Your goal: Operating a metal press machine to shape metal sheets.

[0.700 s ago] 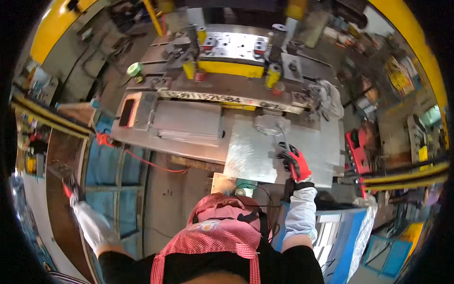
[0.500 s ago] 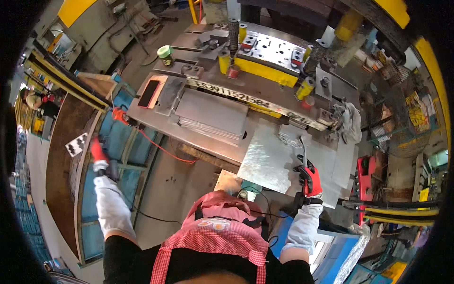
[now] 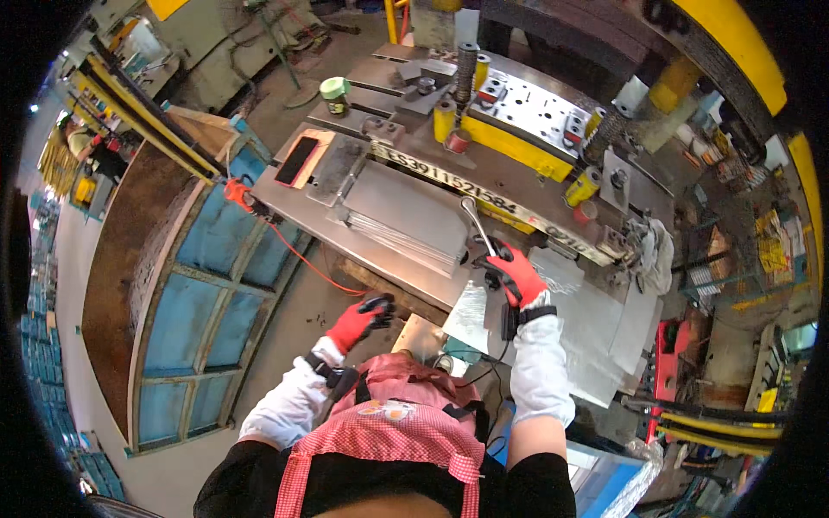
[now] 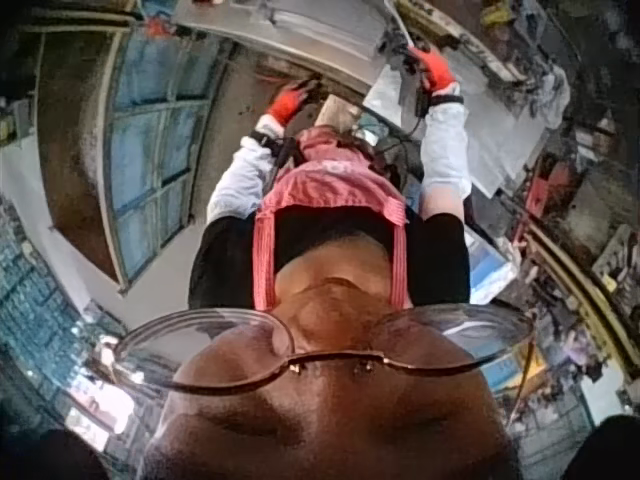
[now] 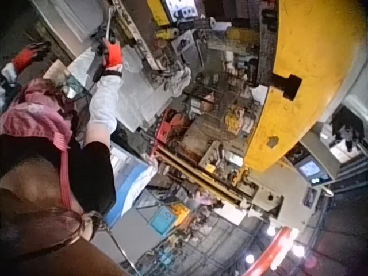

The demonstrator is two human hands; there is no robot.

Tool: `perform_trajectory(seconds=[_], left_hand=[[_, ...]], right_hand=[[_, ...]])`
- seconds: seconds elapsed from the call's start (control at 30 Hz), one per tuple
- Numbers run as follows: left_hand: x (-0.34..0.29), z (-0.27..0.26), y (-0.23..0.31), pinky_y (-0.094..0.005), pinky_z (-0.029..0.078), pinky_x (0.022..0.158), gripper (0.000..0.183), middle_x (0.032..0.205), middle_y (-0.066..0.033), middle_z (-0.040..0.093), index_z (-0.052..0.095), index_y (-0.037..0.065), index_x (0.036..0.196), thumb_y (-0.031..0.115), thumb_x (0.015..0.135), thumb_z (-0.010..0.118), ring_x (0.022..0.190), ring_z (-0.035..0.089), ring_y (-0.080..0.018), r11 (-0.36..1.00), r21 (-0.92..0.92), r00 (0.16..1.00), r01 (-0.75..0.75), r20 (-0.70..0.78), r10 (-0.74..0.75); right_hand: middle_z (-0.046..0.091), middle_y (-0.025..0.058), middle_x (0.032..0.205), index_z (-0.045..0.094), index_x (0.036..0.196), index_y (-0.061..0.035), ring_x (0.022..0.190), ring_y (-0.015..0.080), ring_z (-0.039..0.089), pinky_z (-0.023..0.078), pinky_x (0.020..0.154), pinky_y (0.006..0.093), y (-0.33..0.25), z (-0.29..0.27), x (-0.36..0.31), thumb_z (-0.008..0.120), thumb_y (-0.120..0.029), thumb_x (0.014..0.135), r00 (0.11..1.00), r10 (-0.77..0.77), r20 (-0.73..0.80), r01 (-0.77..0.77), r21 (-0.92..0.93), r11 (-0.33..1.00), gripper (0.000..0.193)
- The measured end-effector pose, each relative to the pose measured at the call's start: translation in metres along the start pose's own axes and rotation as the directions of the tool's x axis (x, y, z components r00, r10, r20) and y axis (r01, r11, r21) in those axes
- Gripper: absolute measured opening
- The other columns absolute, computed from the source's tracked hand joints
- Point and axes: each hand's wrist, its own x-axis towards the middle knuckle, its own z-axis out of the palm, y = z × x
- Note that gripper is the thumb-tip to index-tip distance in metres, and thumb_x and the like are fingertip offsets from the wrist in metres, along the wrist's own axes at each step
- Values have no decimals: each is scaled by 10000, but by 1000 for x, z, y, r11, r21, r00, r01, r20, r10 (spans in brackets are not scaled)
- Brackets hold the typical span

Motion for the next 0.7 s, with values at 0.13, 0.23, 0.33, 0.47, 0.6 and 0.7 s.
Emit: perform_trajectory(seconds=[0.13, 0.23, 0.33, 0.47, 0.6, 0.7], left_hand=[[11, 42, 71, -368, 469, 891, 440, 1146, -138, 576, 448, -8, 1256, 289, 932, 471, 1014, 582, -253, 851, -515, 976, 99, 217, 18], [45, 52, 83, -401, 433, 944, 508, 1192, -157, 540, 395, -11, 1291, 345, 933, 449, 1066, 551, -277, 689, -720, 964, 84, 235, 127], [66, 85, 133, -413, 477, 882, 383, 1122, -149, 572, 517, 75, 1176, 344, 903, 517, 1015, 573, -281, 462, -887, 976, -26, 77, 203], [96, 49, 97, -294, 477, 464, 379, 659, -43, 584, 582, 55, 904, 429, 844, 585, 450, 519, -168, 723, -683, 995, 99, 50, -89], [8, 41, 96, -282, 463, 491, 267, 704, -42, 583, 592, 55, 920, 317, 877, 564, 551, 541, -149, 865, -502, 1000, -18, -19, 10], [-9, 20, 79, -294, 490, 567, 258, 807, -51, 615, 586, 18, 1025, 233, 885, 560, 707, 594, -138, 879, -458, 991, -130, -96, 96]], right_hand=[[573, -16, 768, 587, 1080, -35, 597, 49, 468, 377, 493, 213, -10, -3, 12, 634, -203, 812, 988, 153, -13, -153, -46, 987, 319], [559, -33, 784, 562, 1139, -33, 601, 31, 451, 365, 490, 203, -50, 17, -17, 614, -155, 812, 994, 64, 86, -80, 202, 976, 353], [545, -29, 762, 550, 1163, -36, 594, 37, 463, 372, 475, 201, -59, 23, -33, 633, -136, 793, 996, 76, -54, -74, 50, 996, 392], [586, 21, 814, 499, 1219, -12, 657, 89, 533, 448, 569, 239, -36, 29, -43, 679, -192, 764, 989, -8, -148, -18, -175, 984, 522], [608, 58, 987, 470, 1255, -7, 891, 126, 548, 441, 803, 265, -50, 23, -104, 670, -179, 768, 938, 239, 253, -232, -59, 971, 553], [593, 25, 925, 477, 1260, -41, 828, 102, 519, 439, 757, 262, -46, 34, -143, 681, -198, 754, 945, 92, 312, -67, -91, 994, 568]])
